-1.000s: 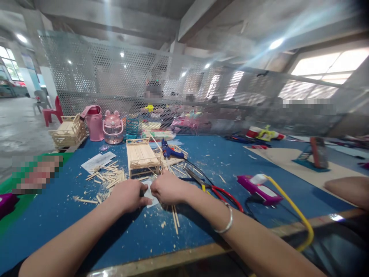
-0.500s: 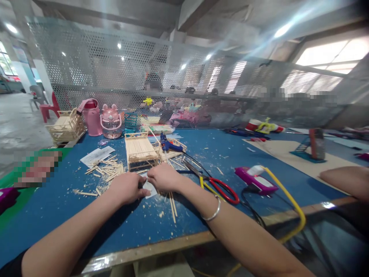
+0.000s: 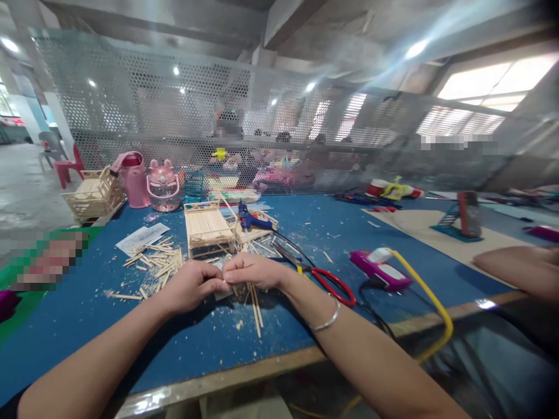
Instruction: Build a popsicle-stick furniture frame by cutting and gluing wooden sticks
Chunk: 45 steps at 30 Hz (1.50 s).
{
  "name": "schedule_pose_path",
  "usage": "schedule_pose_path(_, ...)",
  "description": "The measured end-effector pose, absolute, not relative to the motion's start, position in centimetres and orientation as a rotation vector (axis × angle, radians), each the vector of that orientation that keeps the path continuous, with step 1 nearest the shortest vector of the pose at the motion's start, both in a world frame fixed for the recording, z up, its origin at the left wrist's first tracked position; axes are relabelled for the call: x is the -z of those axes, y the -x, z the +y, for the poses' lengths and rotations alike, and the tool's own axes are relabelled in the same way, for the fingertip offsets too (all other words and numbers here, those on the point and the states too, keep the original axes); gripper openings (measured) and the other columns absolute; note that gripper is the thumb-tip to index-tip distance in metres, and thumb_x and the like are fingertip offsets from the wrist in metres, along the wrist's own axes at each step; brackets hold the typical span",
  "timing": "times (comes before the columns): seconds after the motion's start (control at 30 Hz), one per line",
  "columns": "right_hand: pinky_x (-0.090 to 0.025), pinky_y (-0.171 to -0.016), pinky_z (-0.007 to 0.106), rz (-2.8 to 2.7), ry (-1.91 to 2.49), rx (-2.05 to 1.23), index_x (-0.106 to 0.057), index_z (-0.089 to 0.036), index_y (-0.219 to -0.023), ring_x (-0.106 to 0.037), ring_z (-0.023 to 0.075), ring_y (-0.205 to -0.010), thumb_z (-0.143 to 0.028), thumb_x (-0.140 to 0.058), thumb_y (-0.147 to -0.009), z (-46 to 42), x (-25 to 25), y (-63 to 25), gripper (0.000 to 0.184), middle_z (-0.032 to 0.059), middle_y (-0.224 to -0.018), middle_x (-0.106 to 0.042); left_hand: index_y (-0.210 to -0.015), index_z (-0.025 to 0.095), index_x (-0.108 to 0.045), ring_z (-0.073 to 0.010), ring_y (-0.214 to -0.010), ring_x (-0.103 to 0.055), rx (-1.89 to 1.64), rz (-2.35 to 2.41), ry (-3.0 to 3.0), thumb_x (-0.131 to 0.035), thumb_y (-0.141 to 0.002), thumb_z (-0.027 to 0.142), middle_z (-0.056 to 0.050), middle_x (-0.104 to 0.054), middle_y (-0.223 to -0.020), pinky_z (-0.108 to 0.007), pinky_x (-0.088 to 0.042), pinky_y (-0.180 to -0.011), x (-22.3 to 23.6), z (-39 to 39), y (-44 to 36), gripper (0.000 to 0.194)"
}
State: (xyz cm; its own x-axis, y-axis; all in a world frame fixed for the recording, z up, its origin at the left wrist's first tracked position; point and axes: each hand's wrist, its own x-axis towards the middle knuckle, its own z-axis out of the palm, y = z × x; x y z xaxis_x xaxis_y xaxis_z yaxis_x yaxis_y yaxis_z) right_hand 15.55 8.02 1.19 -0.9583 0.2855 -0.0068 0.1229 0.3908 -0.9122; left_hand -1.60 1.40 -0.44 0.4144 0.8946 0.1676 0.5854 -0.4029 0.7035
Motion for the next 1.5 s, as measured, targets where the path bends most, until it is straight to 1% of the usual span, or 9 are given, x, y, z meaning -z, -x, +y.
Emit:
schedule_pose_path(0.1, -0.023, -0.052, 0.022, -2.5, 0.307, -1.678, -0.054, -0.011, -0.067, -0.03, 0.0064, -0.054, -0.053, -0.052, -0.077, 8.1, -1.2, -15.8, 0.043, -0.0061, -0.056, -0.036, -0.06, 0.013, -0.06, -0.0079, -0.053, -0.039, -0.672, 1.172, -2.087, -0.05, -0.078, 0.031, 0.004, -0.046, -0.053, -0.02, -0.03, -0.052, 0.4, 1.2, 1.6, 0.027)
schedule_pose_path(0.27, -0.019, -0.051, 0.022, -2.394, 0.4, -1.643, -0.047, -0.013, -0.061, -0.026, 0.0061, -0.052, -0.054, -0.052, -0.076, 8.2, -1.2, -15.9, 0.043, -0.007, -0.056, -0.032, -0.068, 0.013, -0.062, -0.0096, -0.059, -0.048, -0.745, 1.14, -2.061, -0.043, -0.083, 0.031, 0.0, -0.059, -0.063, -0.021, -0.037, -0.059, -0.2, 1.1, 1.8, 0.03)
schedule_pose_path(0.5, -0.025, -0.054, 0.022, -2.289, 0.514, -1.492, -0.048, -0.013, -0.063, -0.033, 0.0071, -0.055, -0.056, -0.053, -0.073, 8.3, -1.0, -15.6, 0.044, -0.0053, -0.058, -0.04, -0.086, 0.014, -0.067, -0.0105, -0.056, -0.05, -0.987, 1.405, -2.064, -0.052, -0.077, 0.027, -0.002, -0.065, -0.066, -0.022, -0.04, -0.055, -0.3, 0.8, 1.6, 0.021)
schedule_pose_path(0.67, -0.026, -0.055, 0.022, -2.296, 0.548, -1.476, -0.051, -0.013, -0.066, -0.037, 0.0079, -0.058, -0.057, -0.053, -0.072, 8.6, -0.8, -15.5, 0.045, -0.004, -0.061, -0.043, -0.083, 0.018, -0.069, -0.0112, -0.058, -0.056, -1.175, 1.455, -2.188, -0.054, -0.079, 0.03, -0.002, -0.069, -0.069, -0.023, -0.044, -0.058, -0.3, 0.6, 1.2, 0.02)
schedule_pose_path(0.9, -0.021, -0.05, 0.021, -2.28, 0.586, -1.514, -0.049, -0.014, -0.069, -0.028, 0.006, -0.052, -0.058, -0.054, -0.072, 8.4, -0.7, -15.4, 0.045, -0.0065, -0.058, -0.037, -0.085, 0.022, -0.07, -0.0127, -0.066, -0.063, -1.192, 1.47, -2.244, -0.057, -0.08, 0.026, -0.001, -0.073, -0.078, -0.023, -0.048, -0.066, 0.2, 1.0, 1.5, 0.015)
schedule_pose_path(1.07, -0.021, -0.049, 0.021, -2.248, 0.62, -1.526, -0.049, -0.014, -0.071, -0.029, 0.0065, -0.05, -0.063, -0.049, -0.072, 8.4, -0.5, -15.1, 0.049, -0.0064, -0.056, -0.037, -0.084, 0.022, -0.07, -0.0134, -0.066, -0.064, -1.191, 1.49, -2.405, -0.055, -0.081, 0.022, -0.001, -0.072, -0.077, -0.023, -0.048, -0.066, 0.5, 1.4, 1.8, 0.015)
schedule_pose_path(1.2, -0.026, -0.052, 0.022, -2.353, 0.675, -1.297, -0.049, -0.014, -0.065, -0.034, 0.0079, -0.053, -0.059, -0.043, -0.078, 8.4, -0.6, -15.0, 0.047, -0.0045, -0.057, -0.039, -0.086, 0.022, -0.069, -0.0144, -0.068, -0.064, -1.149, 1.518, -2.466, -0.053, -0.081, 0.021, -0.002, -0.072, -0.079, -0.025, -0.049, -0.067, 0.7, 1.4, 1.8, 0.016)
schedule_pose_path(1.37, -0.032, -0.057, 0.021, -2.494, 0.722, -1.035, -0.054, -0.013, -0.073, -0.042, 0.0096, -0.059, -0.035, -0.042, -0.084, 8.2, -1.1, -15.4, 0.027, -0.0025, -0.063, -0.047, -0.087, 0.023, -0.067, -0.0166, -0.074, -0.065, -1.046, 1.635, -2.412, -0.05, -0.083, 0.026, -0.002, -0.072, -0.084, -0.027, -0.047, -0.068, 0.5, 1.3, 1.8, 0.018)
schedule_pose_path(1.5, -0.03, -0.06, 0.023, -2.775, 0.872, -0.453, -0.059, -0.014, -0.075, -0.048, 0.0125, -0.066, -0.023, -0.041, -0.085, 8.1, -1.7, -15.6, 0.022, 0.0021, -0.07, -0.058, -0.108, 0.021, -0.057, -0.0211, -0.084, -0.064, -0.745, 1.757, -2.295, -0.055, -0.078, 0.03, -0.004, -0.069, -0.097, -0.03, -0.047, -0.07, 0.2, 1.2, 1.9, 0.031)
